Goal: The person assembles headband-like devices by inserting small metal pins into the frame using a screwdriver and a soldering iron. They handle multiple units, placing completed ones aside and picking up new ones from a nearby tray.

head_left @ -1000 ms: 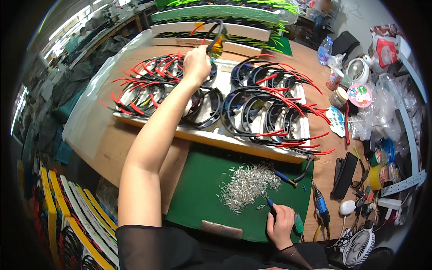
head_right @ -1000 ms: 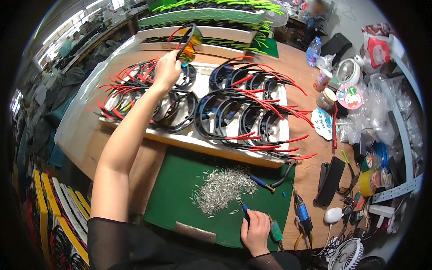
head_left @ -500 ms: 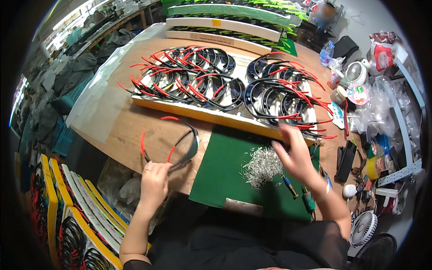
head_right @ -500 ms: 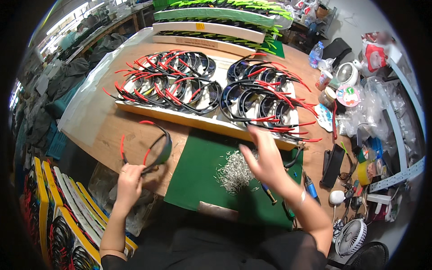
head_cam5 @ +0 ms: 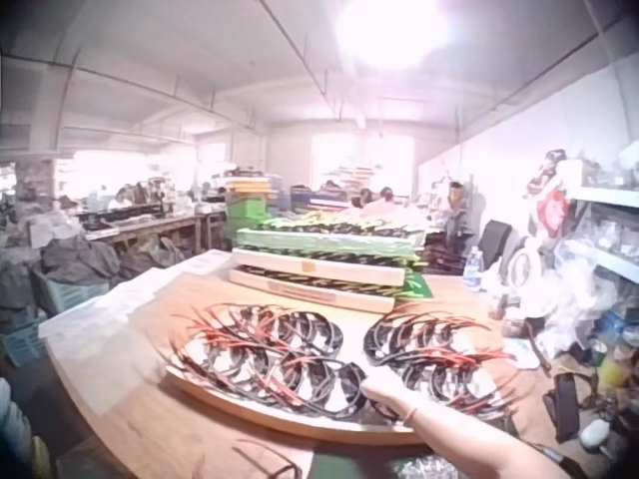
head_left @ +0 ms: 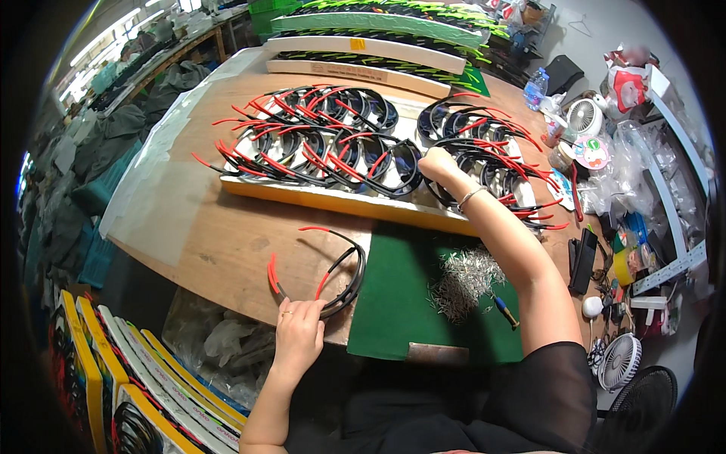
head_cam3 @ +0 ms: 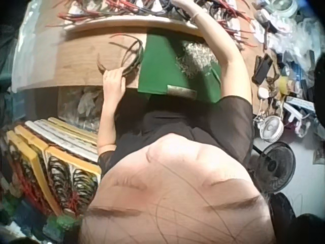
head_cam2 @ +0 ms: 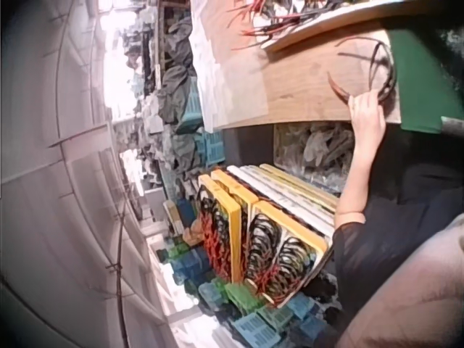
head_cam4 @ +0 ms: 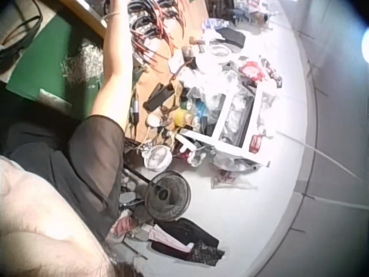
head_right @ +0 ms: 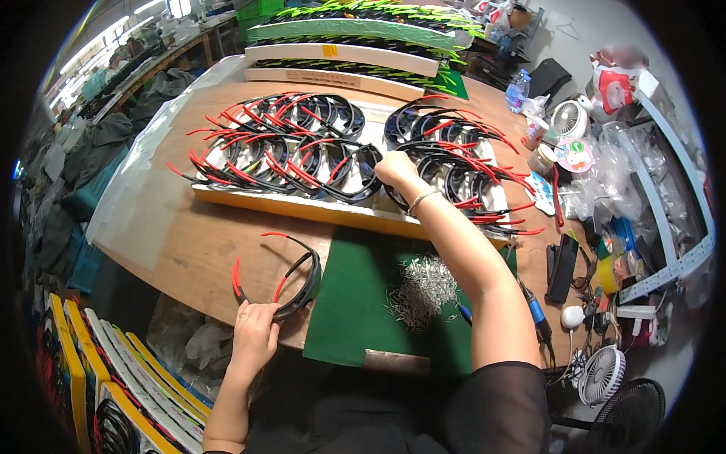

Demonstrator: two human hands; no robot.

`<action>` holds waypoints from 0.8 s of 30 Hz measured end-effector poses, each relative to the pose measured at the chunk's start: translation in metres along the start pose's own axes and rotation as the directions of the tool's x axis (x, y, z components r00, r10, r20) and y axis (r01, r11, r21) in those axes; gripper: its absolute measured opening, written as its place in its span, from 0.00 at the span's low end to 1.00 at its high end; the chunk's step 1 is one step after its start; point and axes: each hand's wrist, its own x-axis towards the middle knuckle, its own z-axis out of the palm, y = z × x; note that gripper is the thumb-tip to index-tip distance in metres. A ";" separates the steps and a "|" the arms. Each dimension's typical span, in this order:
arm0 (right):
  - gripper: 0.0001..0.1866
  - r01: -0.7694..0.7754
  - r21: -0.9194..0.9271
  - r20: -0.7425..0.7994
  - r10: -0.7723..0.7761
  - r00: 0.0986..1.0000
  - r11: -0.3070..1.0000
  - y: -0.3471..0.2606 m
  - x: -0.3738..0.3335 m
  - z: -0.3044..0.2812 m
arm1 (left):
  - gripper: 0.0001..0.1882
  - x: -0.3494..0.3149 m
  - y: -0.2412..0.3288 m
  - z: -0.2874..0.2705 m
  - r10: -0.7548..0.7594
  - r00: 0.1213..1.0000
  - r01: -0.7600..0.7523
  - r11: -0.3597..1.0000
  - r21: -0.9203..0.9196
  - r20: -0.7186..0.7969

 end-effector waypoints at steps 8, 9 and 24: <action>0.16 0.037 0.027 0.048 -0.039 0.998 0.999 0.010 0.021 0.004 | 0.18 -0.003 0.000 0.004 -0.018 1.000 0.019 1.000 0.012 -0.024; 0.16 0.049 0.004 0.053 -0.049 0.997 0.999 0.010 0.023 0.011 | 0.20 -0.006 0.000 0.004 -0.038 0.999 0.038 0.999 0.033 0.004; 0.29 0.659 0.200 0.234 -0.688 0.687 0.725 0.080 -0.222 -0.056 | 0.22 0.028 -0.021 -0.023 0.146 0.988 -0.140 0.982 0.125 -0.048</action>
